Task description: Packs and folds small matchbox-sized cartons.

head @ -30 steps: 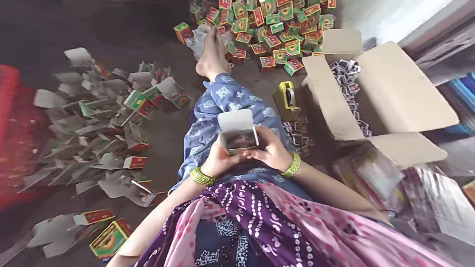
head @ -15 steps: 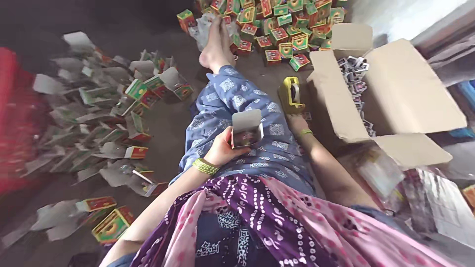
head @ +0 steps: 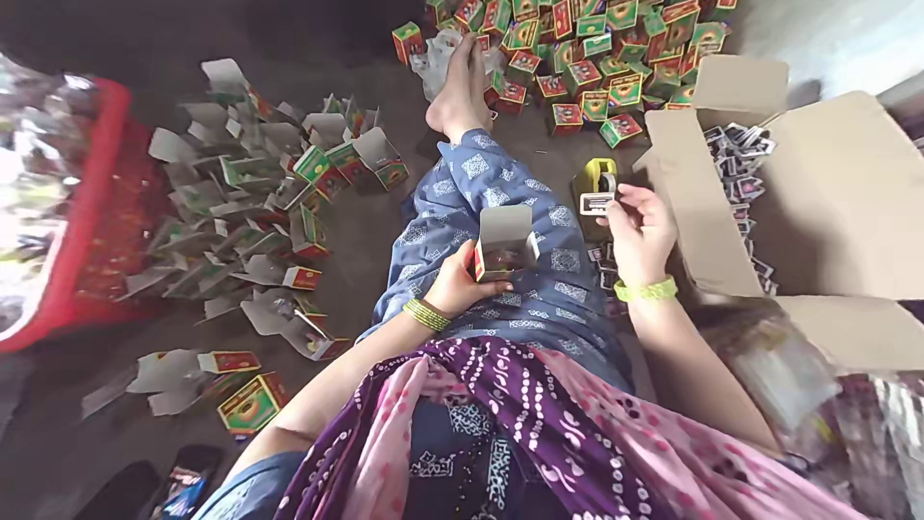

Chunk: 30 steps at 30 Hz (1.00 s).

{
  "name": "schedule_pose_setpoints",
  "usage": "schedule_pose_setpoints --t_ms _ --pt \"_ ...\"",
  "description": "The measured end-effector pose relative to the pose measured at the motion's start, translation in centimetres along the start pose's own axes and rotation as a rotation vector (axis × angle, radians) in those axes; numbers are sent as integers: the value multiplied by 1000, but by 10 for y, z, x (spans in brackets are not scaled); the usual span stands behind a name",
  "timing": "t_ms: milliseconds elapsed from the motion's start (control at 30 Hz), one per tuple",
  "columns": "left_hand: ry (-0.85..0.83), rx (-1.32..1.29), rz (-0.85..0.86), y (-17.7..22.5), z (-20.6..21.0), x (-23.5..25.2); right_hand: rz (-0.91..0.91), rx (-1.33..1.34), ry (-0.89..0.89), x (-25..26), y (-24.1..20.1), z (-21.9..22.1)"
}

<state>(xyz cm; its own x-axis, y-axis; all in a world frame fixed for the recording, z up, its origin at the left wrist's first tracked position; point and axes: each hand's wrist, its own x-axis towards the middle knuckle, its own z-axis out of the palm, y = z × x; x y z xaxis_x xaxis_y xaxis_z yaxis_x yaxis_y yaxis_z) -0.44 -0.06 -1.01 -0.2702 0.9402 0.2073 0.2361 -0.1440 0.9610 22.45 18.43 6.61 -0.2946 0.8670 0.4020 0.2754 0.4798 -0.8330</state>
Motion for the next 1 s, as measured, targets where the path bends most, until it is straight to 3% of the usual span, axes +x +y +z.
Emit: schedule_pose_setpoints --t_ms 100,167,333,533,700,800,900,1000 --pt "31 27 -15 1 3 0 -66 182 -172 -25 -72 13" --pt "52 41 -40 3 3 0 -100 178 -298 -40 -90 34" --pt "129 42 -34 6 -2 -8 -200 78 -392 -66 -87 80" --pt "57 225 -51 4 -3 -7 -324 -97 -398 -73 -83 79" --pt "11 276 -97 3 -4 -8 -524 -284 -619 -72 -81 77" --pt "-14 274 -120 1 -5 -7 -537 -404 -746 -73 -85 81" --pt "8 253 -89 2 -3 -6 -573 -420 -676 -70 -85 78" --pt "97 76 53 2 -1 -8 -555 -258 -372 -63 -76 68"
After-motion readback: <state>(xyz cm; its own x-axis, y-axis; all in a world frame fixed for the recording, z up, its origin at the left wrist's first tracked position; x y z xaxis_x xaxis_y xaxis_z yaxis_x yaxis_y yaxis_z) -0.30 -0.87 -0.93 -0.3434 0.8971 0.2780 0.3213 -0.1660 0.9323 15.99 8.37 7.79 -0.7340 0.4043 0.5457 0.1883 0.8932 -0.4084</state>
